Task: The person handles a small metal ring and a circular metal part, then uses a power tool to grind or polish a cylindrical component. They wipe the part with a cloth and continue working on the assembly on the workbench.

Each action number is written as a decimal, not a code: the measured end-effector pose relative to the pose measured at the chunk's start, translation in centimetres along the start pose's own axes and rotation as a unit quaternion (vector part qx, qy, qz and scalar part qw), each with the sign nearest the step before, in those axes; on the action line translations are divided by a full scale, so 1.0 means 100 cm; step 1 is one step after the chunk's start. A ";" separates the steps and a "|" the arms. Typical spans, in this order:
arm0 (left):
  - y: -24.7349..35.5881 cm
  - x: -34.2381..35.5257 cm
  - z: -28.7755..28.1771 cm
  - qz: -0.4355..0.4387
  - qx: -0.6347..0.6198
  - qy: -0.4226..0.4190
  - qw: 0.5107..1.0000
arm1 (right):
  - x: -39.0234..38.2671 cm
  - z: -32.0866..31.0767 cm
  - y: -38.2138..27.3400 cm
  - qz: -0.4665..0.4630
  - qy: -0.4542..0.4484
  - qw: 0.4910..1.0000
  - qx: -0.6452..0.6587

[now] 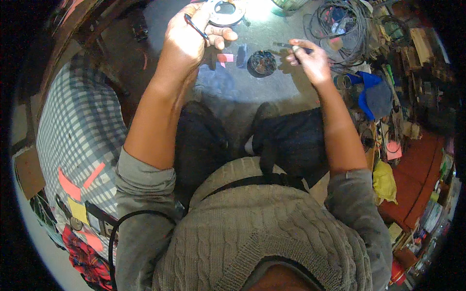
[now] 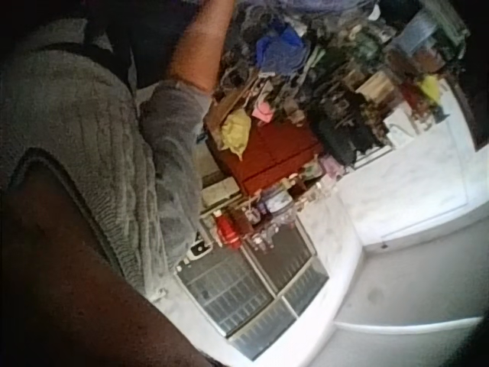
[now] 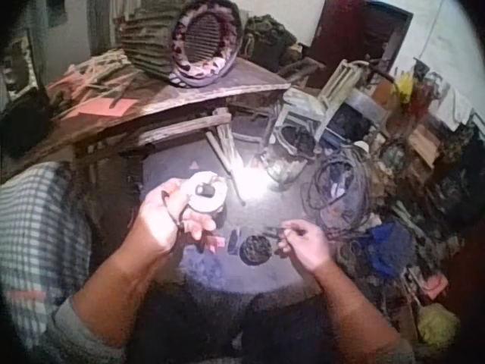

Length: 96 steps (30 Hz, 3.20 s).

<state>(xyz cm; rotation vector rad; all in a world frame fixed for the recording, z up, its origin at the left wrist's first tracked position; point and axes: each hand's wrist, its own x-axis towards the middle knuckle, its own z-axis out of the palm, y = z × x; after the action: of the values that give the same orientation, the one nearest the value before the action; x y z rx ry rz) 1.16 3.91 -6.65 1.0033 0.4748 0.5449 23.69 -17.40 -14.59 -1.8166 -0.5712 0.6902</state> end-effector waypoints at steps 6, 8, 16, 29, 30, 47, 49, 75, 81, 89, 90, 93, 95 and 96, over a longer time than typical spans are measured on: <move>-0.002 0.000 0.002 0.030 0.089 -0.033 0.995 | 0.066 0.022 0.143 0.004 0.035 0.965 -0.260; -0.002 0.000 0.002 0.022 0.073 -0.046 0.996 | 0.073 0.034 0.181 0.006 -0.013 0.931 -0.364; 0.001 0.001 0.004 0.016 0.063 -0.075 0.995 | 0.054 0.050 0.097 -0.023 0.012 0.914 -0.404; -0.005 -0.008 0.003 0.084 0.142 -0.132 0.977 | -0.053 0.056 -0.115 -0.396 -0.056 0.892 -0.213; -0.005 -0.008 0.002 0.084 0.142 -0.134 0.977 | -0.051 0.054 -0.113 -0.408 -0.057 0.872 -0.266; -0.004 -0.008 0.005 -0.009 0.264 -0.140 0.954 | -0.043 0.026 -0.139 -0.448 -0.195 0.810 -0.325; -0.007 -0.006 0.001 -0.017 0.250 -0.138 0.958 | -0.046 0.029 -0.129 -0.437 -0.162 0.817 -0.340; -0.001 -0.021 0.012 0.000 0.089 -0.128 0.988 | -0.059 0.045 -0.129 -0.378 -0.068 0.864 -0.325; 0.018 -0.008 -0.002 -0.152 0.182 -0.269 0.933 | -0.039 0.026 -0.117 -0.377 -0.188 0.873 -0.246; 0.005 -0.006 -0.006 -0.065 0.133 -0.177 0.973 | -0.047 0.036 -0.107 -0.471 -0.065 0.802 -0.362; 0.003 -0.007 -0.005 -0.063 0.128 -0.166 0.976 | -0.052 0.037 -0.105 -0.488 -0.041 0.772 -0.406; 0.000 -0.006 -0.002 -0.050 0.130 -0.132 0.981 | -0.063 0.035 -0.099 -0.448 -0.040 0.749 -0.486; -0.001 -0.006 -0.001 -0.027 0.165 -0.122 0.978 | -0.065 0.030 -0.099 -0.436 -0.047 0.739 -0.511; 0.000 -0.006 -0.001 -0.009 0.195 -0.123 0.973 | -0.064 0.027 -0.101 -0.448 -0.053 0.733 -0.509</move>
<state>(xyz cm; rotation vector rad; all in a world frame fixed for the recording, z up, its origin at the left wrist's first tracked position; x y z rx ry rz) 0.65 3.65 -6.64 1.4220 0.3747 0.3083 16.64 -16.67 -4.57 -2.0623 -2.0241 -0.3133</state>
